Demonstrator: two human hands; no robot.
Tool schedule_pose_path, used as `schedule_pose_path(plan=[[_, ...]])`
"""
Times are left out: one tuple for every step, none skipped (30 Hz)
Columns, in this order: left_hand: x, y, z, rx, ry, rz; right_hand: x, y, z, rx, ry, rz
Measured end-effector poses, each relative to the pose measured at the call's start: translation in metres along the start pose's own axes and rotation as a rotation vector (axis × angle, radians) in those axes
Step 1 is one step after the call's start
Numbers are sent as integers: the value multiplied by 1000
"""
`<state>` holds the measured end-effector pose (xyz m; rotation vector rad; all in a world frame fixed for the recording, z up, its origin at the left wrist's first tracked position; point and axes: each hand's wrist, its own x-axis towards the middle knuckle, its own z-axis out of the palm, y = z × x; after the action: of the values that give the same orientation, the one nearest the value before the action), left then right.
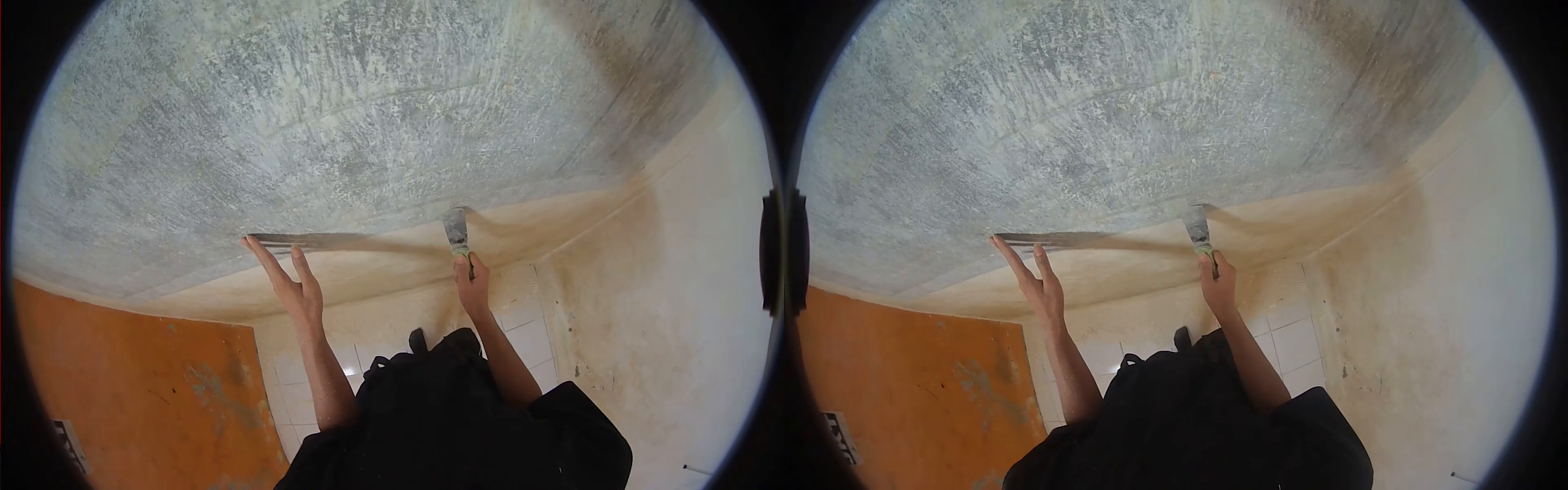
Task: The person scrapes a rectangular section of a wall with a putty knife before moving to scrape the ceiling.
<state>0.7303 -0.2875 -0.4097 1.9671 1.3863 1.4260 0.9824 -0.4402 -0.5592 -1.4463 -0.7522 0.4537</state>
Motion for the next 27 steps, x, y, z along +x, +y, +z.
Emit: schedule_pose_path(plan=[[0, -1, -1, 4, -5, 15, 1, -5, 0, -80, -4, -52], [-1, -1, 0, 8, -14, 28, 0, -11, -3, -161, -9, -101], [-3, -1, 0, 13, -21, 17, -2, -18, -8, -166, -15, -89], [-3, 0, 1, 10, -16, 17, -3, -27, -13, -195, -4, -92], [-2, 2, 1, 3, -4, 21, -2, -32, -15, -223, 7, -103], [-2, 4, 1, 2, 3, 19, -1, -31, -17, -224, 2, -109], [-2, 7, 1, -3, -6, -11, -1, -32, -18, -229, 16, -112], [-3, 9, 1, -7, -16, -46, 0, -32, -20, -236, 29, -113], [-5, 8, 3, -7, -17, -54, 2, -31, -20, -242, 24, -110], [-7, 5, 6, -2, -8, -39, 5, -36, -16, -269, 22, -135], [-6, 4, 9, 2, 7, -19, 8, -38, -14, -293, 20, -168], [-5, 4, 11, 3, 8, -17, 8, -38, -17, -291, 22, -169], [-5, 3, 10, 6, 6, -24, 1, -38, -23, -298, 13, -162], [-6, 4, 10, 8, 2, -34, -4, -39, -27, -308, 6, -155], [-6, 5, 9, 6, 4, -32, -1, -38, -26, -308, 7, -158], [-6, 6, 9, 7, 6, -42, 10, -44, -21, -315, 4, -177], [-6, 8, 8, 11, -1, -54, 16, -53, -15, -324, 4, -188], [-8, 9, 9, 9, -7, -55, 18, -62, -10, -327, 7, -183], [-9, 11, 9, 11, -10, -67, 19, -80, -2, -275, -20, -228], [-7, 12, 8, 13, -11, -73, 19, -89, 2, -219, -44, -276], [-7, 11, 7, 12, -12, -66, 14, -79, -5, -216, -38, -279], [-7, 10, 6, -16, -14, -63, 6, -60, -19, -260, -5, -234], [-6, 10, 5, -44, -12, -64, 6, -57, -24, -304, 23, -191], [-4, 10, 4, -45, 0, -64, 10, -51, -22, -302, 17, -202], [-3, 11, 5, -40, -1, -62, 14, -54, -20, -306, 14, -186], [-6, 11, 5, -33, -13, -67, 13, -57, -20, -315, 13, -159], [-10, 11, 6, -30, -19, -79, 9, -59, -20, -322, 6, -148]])
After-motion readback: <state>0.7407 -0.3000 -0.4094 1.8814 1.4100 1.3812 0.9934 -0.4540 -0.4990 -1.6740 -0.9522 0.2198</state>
